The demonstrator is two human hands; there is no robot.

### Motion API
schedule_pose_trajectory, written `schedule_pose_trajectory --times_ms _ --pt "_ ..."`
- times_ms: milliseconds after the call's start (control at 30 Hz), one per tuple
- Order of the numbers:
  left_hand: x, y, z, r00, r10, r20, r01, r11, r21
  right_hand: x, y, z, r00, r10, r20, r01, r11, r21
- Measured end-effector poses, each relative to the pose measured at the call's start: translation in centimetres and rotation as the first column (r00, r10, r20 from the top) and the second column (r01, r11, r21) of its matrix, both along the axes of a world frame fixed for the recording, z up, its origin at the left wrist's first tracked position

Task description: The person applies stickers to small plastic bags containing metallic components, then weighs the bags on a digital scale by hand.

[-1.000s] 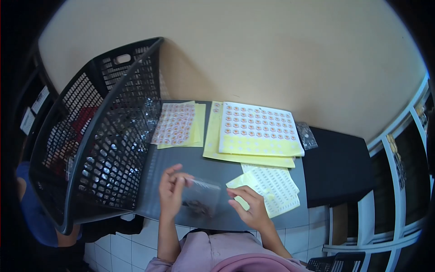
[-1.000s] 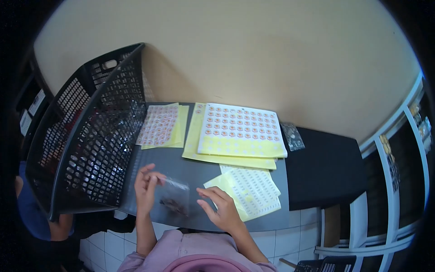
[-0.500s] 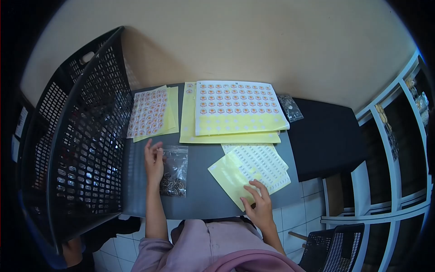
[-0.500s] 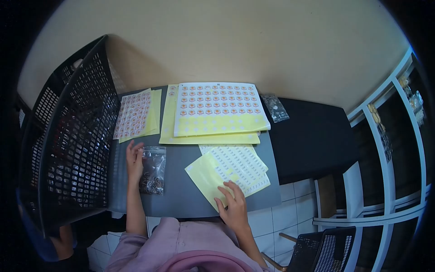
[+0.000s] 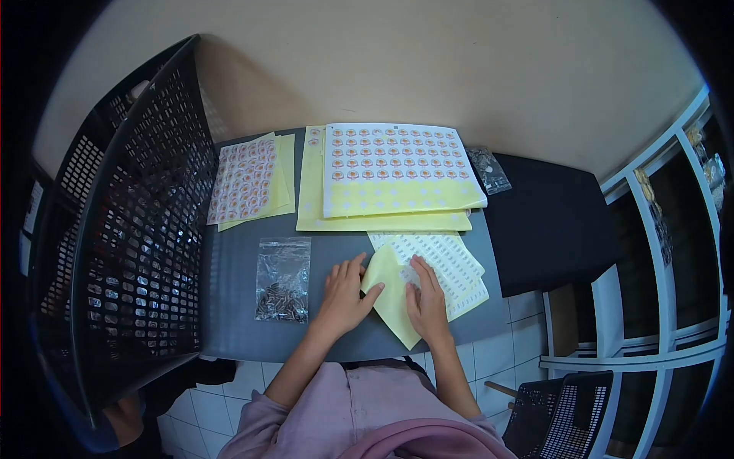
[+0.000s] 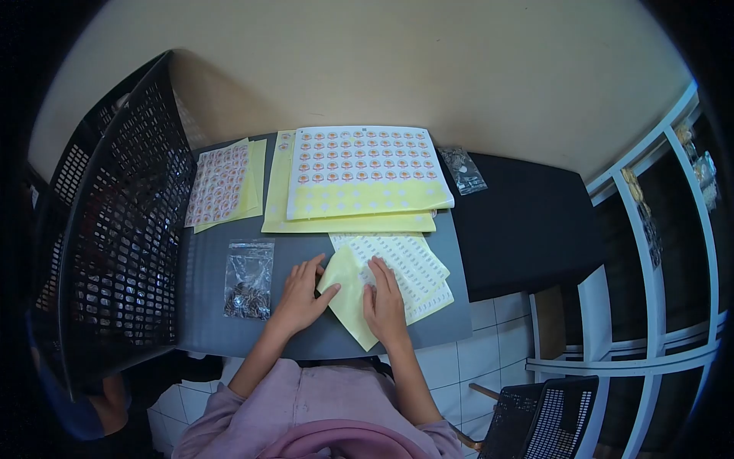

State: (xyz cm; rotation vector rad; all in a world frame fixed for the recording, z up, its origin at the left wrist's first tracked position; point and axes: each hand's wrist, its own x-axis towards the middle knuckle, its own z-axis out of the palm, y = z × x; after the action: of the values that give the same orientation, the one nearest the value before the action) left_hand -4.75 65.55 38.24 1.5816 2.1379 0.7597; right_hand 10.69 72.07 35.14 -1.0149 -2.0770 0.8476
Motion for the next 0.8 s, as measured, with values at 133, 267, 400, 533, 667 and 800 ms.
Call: schedule_pose_trajectory --times_ms 133,267,400,533,667,800 --pt "-0.3 1.1 -1.9 0.774 -0.041 0.632 0.025 0.999 0.035 0.4 0.5 0.0 0.995 -0.027 -0.098 0.024 0.999 -0.039" --pt "0.6 1.6 -2.7 0.201 -0.118 0.973 -0.037 0.991 0.128 0.4 0.6 0.1 0.982 -0.046 -0.184 0.039 0.998 -0.042" --pt "1.7 1.4 -3.5 0.330 -0.128 0.935 -0.017 0.990 0.141 0.3 0.5 0.3 0.979 -0.066 -0.191 0.052 0.996 -0.078" --pt "1.9 1.4 -4.2 0.393 -0.033 0.919 -0.044 0.998 0.054 0.3 0.7 0.2 0.974 -0.084 -0.209 0.063 0.992 -0.105" --pt "2.0 1.4 -4.2 0.407 -0.024 0.913 -0.035 0.999 0.042 -0.2 0.7 0.6 0.970 -0.142 -0.195 0.124 0.987 -0.102" --pt "2.0 1.4 -4.1 0.442 -0.029 0.896 -0.027 0.999 0.046 -0.5 1.0 0.9 0.967 -0.197 -0.163 0.182 0.978 -0.102"
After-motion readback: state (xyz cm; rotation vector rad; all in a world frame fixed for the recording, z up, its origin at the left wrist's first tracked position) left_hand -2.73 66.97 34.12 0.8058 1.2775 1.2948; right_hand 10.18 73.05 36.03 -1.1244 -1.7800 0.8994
